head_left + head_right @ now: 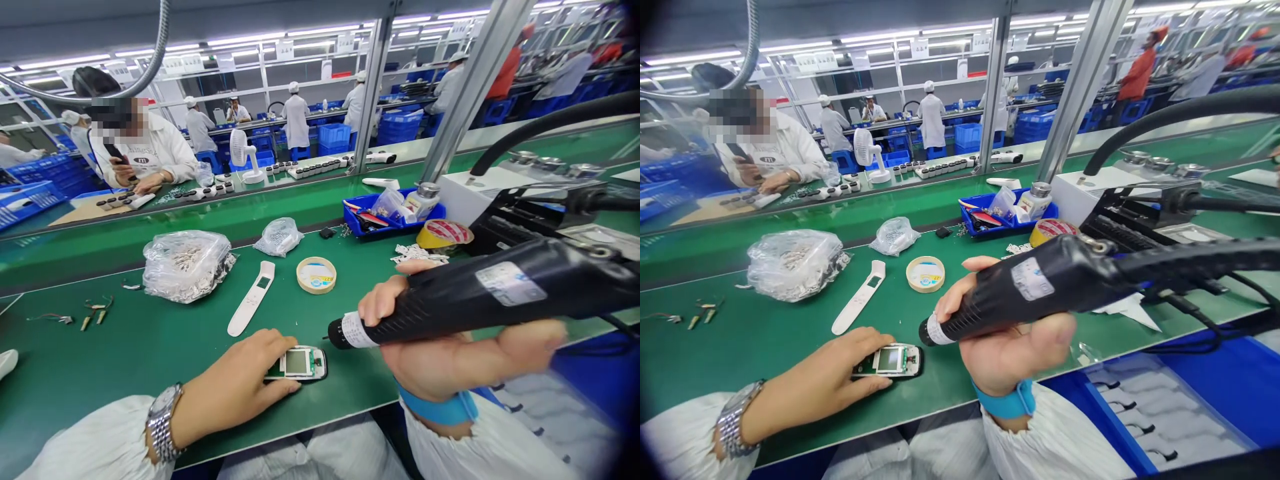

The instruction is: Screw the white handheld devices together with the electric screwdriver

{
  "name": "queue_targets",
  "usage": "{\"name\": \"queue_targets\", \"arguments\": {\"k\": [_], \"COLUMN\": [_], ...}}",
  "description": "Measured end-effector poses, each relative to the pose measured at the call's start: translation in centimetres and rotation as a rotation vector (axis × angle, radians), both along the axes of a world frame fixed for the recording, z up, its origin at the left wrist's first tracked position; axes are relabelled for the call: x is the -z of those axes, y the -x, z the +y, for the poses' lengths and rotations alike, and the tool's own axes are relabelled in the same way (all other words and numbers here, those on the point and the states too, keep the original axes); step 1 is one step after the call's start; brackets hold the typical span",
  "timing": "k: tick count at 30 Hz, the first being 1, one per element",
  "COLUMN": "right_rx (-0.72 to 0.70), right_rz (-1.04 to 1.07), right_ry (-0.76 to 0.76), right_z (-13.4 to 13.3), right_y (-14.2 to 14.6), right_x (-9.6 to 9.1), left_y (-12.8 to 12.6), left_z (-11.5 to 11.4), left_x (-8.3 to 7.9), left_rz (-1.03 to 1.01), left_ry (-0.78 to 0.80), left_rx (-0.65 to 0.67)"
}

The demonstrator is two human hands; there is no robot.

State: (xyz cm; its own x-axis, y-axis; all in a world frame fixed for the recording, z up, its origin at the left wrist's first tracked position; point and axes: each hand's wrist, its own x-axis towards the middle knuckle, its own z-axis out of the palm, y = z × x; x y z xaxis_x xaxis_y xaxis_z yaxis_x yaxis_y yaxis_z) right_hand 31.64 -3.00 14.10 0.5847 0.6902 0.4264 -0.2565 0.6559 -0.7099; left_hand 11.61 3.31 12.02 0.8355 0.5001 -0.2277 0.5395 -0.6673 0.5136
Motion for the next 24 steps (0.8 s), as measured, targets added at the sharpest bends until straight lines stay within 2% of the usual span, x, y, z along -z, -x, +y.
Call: {"name": "queue_targets", "arguments": {"k": [7,11,14,18,21,24], "right_rx": [-0.122,-0.152,-0.119,-0.064,-0.014,0.015], "right_rz": [-0.010,-0.016,0.013,0.030,-0.021,-0.024], "right_ry": [-0.051,-0.045,-0.020,0.008,0.032,0.020], "right_z": [4.1,5.0,4.5,3.1,2.4,2.2], "right_y": [1.7,2.4,2.4,2.4,2.5,2.7], "right_x": [2.1,2.4,1.4,-0.8,-1.9,-2.2], "left_y": [1.1,0.8,0.2,-0.7,-1.1,-1.2], "left_z": [-0.1,1.1,2.3,3.1,3.0,2.8], "left_x": [0.7,1.0,1.4,1.8,1.9,1.8], "left_rz": [-0.079,-0.216,-0.291,-0.301,-0.323,-0.355], "left_ry": [0.096,0.129,0.003,-0.169,-0.234,-0.249], "left_rx": [-0.043,-0.154,-0.208,-0.132,-0.096,-0.087]}}
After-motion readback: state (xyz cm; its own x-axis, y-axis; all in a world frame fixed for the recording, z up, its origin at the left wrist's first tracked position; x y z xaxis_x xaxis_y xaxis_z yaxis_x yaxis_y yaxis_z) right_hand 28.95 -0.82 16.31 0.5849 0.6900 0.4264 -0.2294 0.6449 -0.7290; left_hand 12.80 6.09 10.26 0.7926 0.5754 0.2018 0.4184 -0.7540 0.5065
